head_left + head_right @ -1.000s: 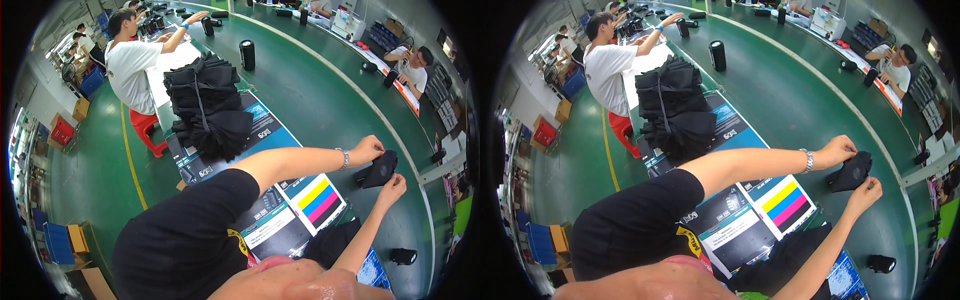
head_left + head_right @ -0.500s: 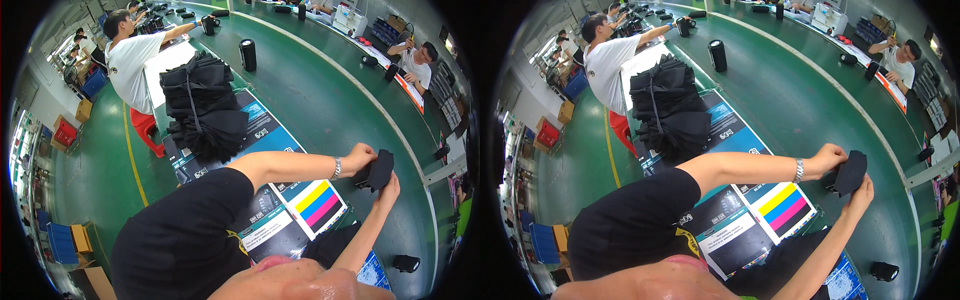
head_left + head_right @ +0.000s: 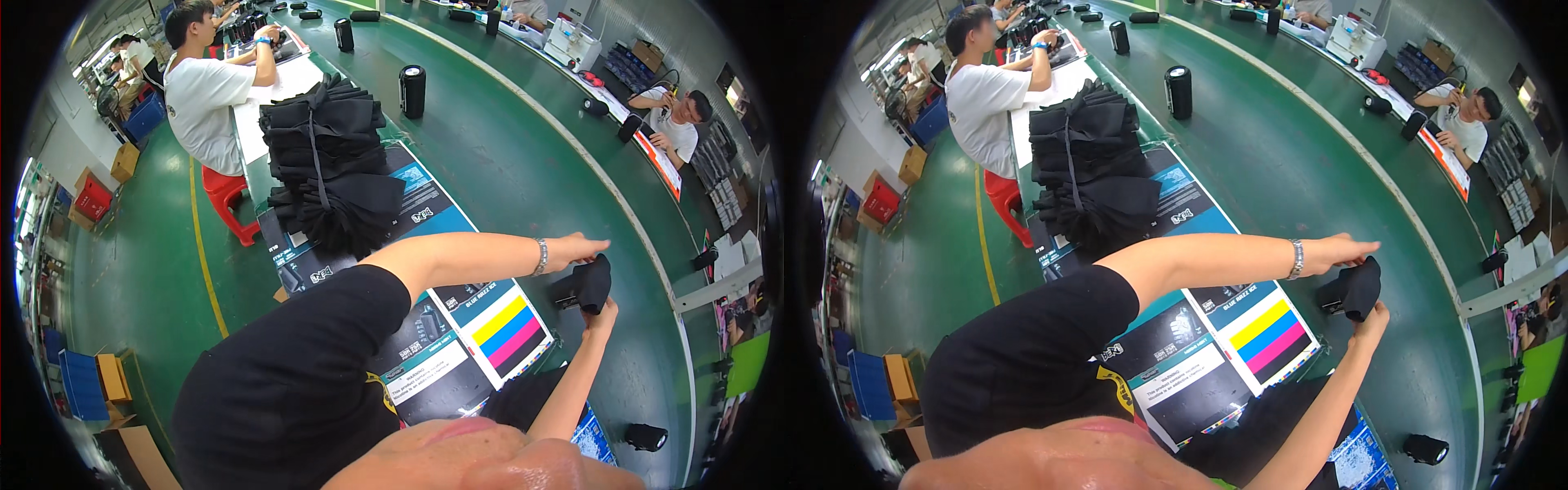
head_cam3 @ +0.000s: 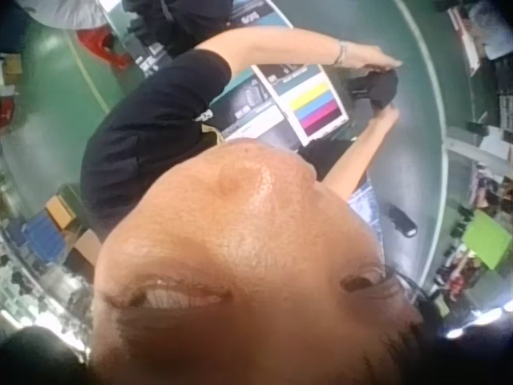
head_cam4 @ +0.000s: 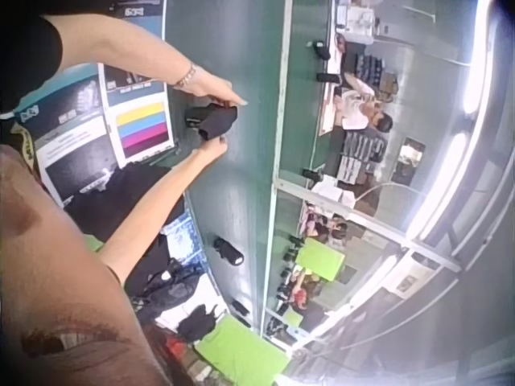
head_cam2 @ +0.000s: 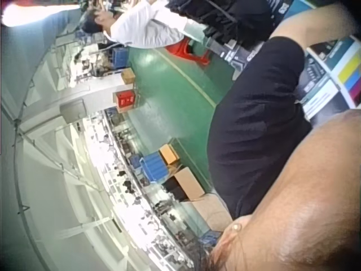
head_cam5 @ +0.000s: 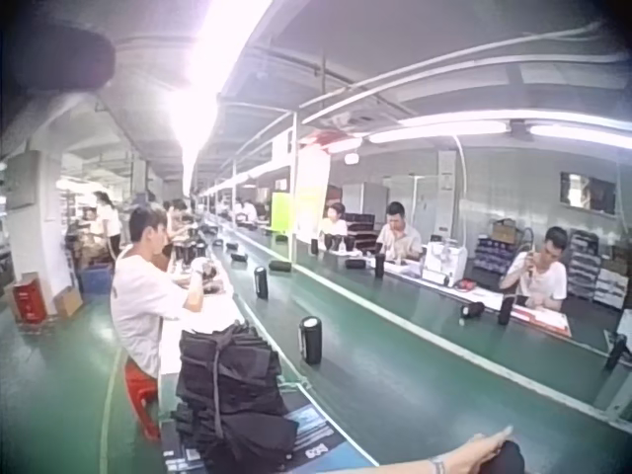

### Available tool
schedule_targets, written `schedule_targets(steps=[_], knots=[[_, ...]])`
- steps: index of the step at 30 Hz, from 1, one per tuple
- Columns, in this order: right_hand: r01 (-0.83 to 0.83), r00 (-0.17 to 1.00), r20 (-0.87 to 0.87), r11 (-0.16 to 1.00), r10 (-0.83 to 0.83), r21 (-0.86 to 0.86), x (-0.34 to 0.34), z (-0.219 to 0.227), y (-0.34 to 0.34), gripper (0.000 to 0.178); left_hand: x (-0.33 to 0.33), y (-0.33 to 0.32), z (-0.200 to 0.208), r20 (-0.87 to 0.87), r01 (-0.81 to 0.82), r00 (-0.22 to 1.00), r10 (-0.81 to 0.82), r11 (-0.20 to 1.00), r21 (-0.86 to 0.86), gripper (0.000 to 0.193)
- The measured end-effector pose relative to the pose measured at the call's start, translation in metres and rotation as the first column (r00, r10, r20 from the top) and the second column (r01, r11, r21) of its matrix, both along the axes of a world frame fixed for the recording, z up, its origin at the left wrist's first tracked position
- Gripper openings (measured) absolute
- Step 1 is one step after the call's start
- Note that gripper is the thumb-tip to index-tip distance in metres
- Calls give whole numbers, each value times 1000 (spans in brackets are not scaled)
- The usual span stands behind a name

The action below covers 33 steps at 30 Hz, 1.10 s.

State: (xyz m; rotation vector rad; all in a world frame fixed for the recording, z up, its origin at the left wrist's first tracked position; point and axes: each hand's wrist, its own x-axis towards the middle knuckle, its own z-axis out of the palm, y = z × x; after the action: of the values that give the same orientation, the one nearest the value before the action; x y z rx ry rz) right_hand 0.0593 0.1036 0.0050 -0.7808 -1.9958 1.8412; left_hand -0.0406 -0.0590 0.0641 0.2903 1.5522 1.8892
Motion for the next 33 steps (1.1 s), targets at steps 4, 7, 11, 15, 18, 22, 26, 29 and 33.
schedule_targets(steps=[4,7,11,15,18,22,26,29,33], knots=[[16,1000,13,999,-16,40,-1,9,-9,14,7,21,1,84,194,975,-206,972,131,28],[-13,994,109,986,-5,165,1,11,-11,17,-2,25,-13,185,153,966,-178,978,142,23],[162,985,-25,962,-171,-221,21,18,-2,26,21,45,-9,116,165,977,-178,980,116,16],[17,999,32,946,-29,325,30,18,1,20,9,58,-43,77,119,989,-126,988,96,21],[-85,987,158,900,18,427,-5,8,-13,20,-57,39,-107,-763,-26,625,-164,973,-231,29],[-49,948,305,908,-88,416,33,-8,16,19,-6,75,-114,-765,-168,365,-531,770,-615,30],[-119,881,437,810,-181,574,47,-20,10,14,10,69,-135,-920,-401,373,-120,874,-276,35],[-116,839,503,835,-209,539,45,-12,10,15,9,71,-132,-942,-402,324,-91,888,-224,34],[-134,851,509,883,-131,450,29,-6,10,20,1,58,-113,-860,-405,507,54,896,-182,37]])
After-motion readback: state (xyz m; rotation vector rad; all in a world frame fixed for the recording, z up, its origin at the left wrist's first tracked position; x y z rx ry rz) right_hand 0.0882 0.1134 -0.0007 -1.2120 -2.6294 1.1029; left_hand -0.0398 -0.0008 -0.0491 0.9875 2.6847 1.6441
